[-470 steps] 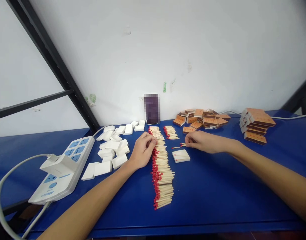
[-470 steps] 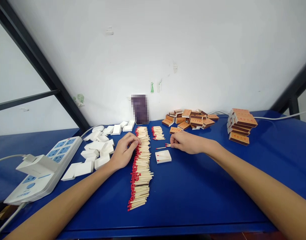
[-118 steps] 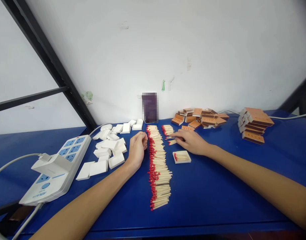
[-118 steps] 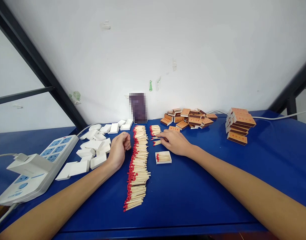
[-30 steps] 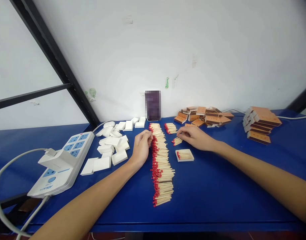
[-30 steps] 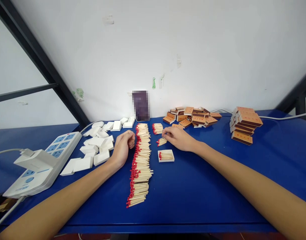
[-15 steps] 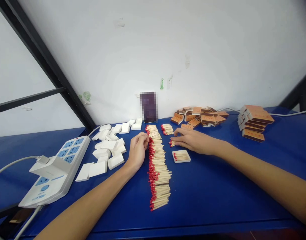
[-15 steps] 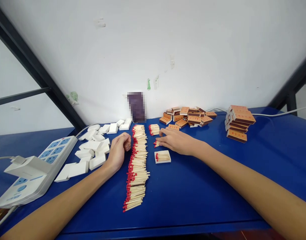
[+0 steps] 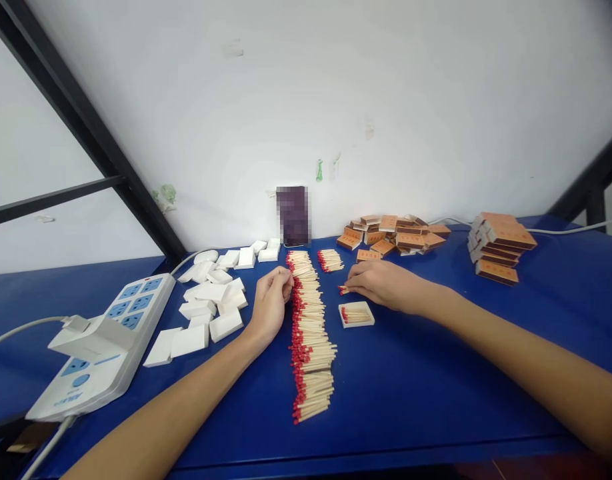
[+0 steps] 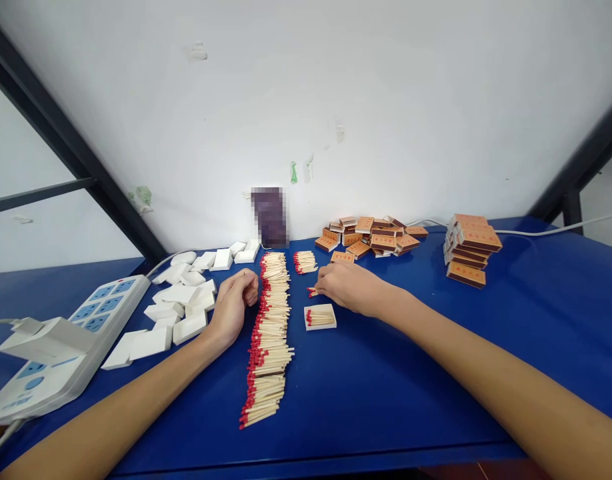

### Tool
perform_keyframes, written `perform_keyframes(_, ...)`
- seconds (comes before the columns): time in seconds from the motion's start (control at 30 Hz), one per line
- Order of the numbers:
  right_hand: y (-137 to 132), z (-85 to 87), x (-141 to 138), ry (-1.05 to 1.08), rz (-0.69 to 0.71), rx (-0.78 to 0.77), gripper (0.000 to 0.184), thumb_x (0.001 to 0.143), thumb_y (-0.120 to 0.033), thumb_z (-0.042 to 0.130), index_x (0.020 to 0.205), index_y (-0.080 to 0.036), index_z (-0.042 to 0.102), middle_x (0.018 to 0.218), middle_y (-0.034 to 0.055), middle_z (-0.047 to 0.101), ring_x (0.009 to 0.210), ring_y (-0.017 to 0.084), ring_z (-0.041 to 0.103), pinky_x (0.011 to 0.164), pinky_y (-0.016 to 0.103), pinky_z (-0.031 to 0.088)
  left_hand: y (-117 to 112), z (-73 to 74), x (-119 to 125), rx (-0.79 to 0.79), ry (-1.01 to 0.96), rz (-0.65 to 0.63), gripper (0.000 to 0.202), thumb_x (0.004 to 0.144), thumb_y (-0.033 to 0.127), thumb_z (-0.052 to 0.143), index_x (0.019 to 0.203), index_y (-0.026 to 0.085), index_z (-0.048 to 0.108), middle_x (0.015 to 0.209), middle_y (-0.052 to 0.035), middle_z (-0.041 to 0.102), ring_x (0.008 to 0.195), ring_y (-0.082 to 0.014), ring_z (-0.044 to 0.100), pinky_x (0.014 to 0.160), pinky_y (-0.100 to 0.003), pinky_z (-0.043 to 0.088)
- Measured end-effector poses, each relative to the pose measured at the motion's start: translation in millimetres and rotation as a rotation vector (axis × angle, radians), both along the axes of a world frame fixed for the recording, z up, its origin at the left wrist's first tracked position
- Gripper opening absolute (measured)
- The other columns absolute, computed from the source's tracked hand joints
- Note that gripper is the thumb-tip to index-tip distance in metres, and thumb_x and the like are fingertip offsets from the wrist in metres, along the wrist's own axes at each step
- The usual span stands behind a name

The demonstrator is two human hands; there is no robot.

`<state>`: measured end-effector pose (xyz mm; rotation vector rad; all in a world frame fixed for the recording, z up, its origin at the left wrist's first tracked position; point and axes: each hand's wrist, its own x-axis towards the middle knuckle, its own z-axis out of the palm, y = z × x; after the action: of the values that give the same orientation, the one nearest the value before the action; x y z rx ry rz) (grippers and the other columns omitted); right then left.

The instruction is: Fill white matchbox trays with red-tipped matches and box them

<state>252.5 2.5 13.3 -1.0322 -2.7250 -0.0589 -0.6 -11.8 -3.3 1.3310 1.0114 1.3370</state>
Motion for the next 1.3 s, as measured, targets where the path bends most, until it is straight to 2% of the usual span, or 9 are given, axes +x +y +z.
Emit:
perform_keyframes(0.3, -1, 2.8, 1, -0.005, -0.008, -0.079, 0.033, 0.100, -0.024, 0.046, 0.106, -0.018, 0.077, 0.098, 0.0110, 0.074, 0.088, 0.022, 0.068, 0.077, 0.033, 0.048, 0, 1.7, 1, 0.001, -0.021, -0.001, 0.028, 0.082, 0.035, 0.054, 0.061, 0.018, 0.046, 0.052, 0.0057, 0.034, 0.049, -0.0087, 0.029, 0.049, -0.024, 0.021)
perform_keyframes(0.47, 0, 2.2, 1, 0.023, -0.024, -0.092, 0.029, 0.099, -0.024, 0.050, 0.108, -0.018, 0.077, 0.100, 0.0104, 0.075, 0.092, 0.023, 0.068, 0.079, 0.033, 0.050, 0, 0.4, 1, 0.016, 0.000, -0.019, 0.028, 0.084, 0.036, 0.054, 0.063, 0.018, 0.047, 0.052, 0.0058, 0.033, 0.049, -0.0091, 0.028, 0.050, -0.024, 0.020)
perform_keyframes(0.7, -8, 8.3, -3, -0.024, -0.030, -0.047, 0.036, 0.101, -0.024, 0.046, 0.129, -0.023, 0.067, 0.100, 0.0098, 0.072, 0.092, 0.022, 0.066, 0.074, 0.030, 0.047, -1, 2.0, 1, 0.031, 0.022, -0.015, 0.030, 0.085, 0.037, 0.053, 0.063, 0.018, 0.046, 0.054, 0.0054, 0.034, 0.050, -0.0095, 0.028, 0.050, -0.025, 0.021)
perform_keyframes(0.8, -12, 14.3, -5, -0.099, -0.009, -0.042, 0.037, 0.101, -0.020, 0.042, 0.124, -0.026, 0.071, 0.097, 0.0094, 0.070, 0.087, 0.021, 0.065, 0.071, 0.029, 0.045, -1, 1.2, 1, 0.027, 0.021, -0.029, 0.030, 0.085, 0.038, 0.053, 0.064, 0.018, 0.047, 0.054, 0.0058, 0.032, 0.050, -0.0094, 0.028, 0.050, -0.025, 0.020)
perform_keyframes(0.93, -13, 17.4, -5, -0.115, -0.001, -0.075, 0.036, 0.101, -0.020, 0.042, 0.116, -0.024, 0.074, 0.098, 0.0097, 0.070, 0.085, 0.020, 0.064, 0.072, 0.029, 0.044, 0, -0.4, 0, 0.038, 0.075, -0.054, 0.031, 0.087, 0.037, 0.051, 0.064, 0.018, 0.047, 0.054, 0.0054, 0.033, 0.052, -0.0093, 0.028, 0.051, -0.025, 0.021)
perform_keyframes(1.13, -8, 8.6, -1, -0.046, 0.007, -0.077, 0.032, 0.100, -0.020, 0.045, 0.112, -0.020, 0.075, 0.098, 0.0098, 0.072, 0.088, 0.020, 0.066, 0.075, 0.030, 0.045, 0, -1.0, -1, 0.046, 0.056, -0.044, 0.030, 0.086, 0.038, 0.052, 0.064, 0.018, 0.048, 0.053, 0.0061, 0.031, 0.051, -0.0089, 0.027, 0.051, -0.025, 0.020)
perform_keyframes(1.3, -5, 2.0, 0, 0.018, -0.052, -0.094, 0.029, 0.099, -0.023, 0.050, 0.114, -0.016, 0.074, 0.099, 0.0103, 0.075, 0.088, 0.021, 0.067, 0.076, 0.031, 0.047, 0, -1.4, 0, 0.049, 0.045, -0.007, 0.031, 0.086, 0.038, 0.052, 0.063, 0.018, 0.047, 0.054, 0.0059, 0.033, 0.051, -0.0089, 0.028, 0.051, -0.025, 0.021)
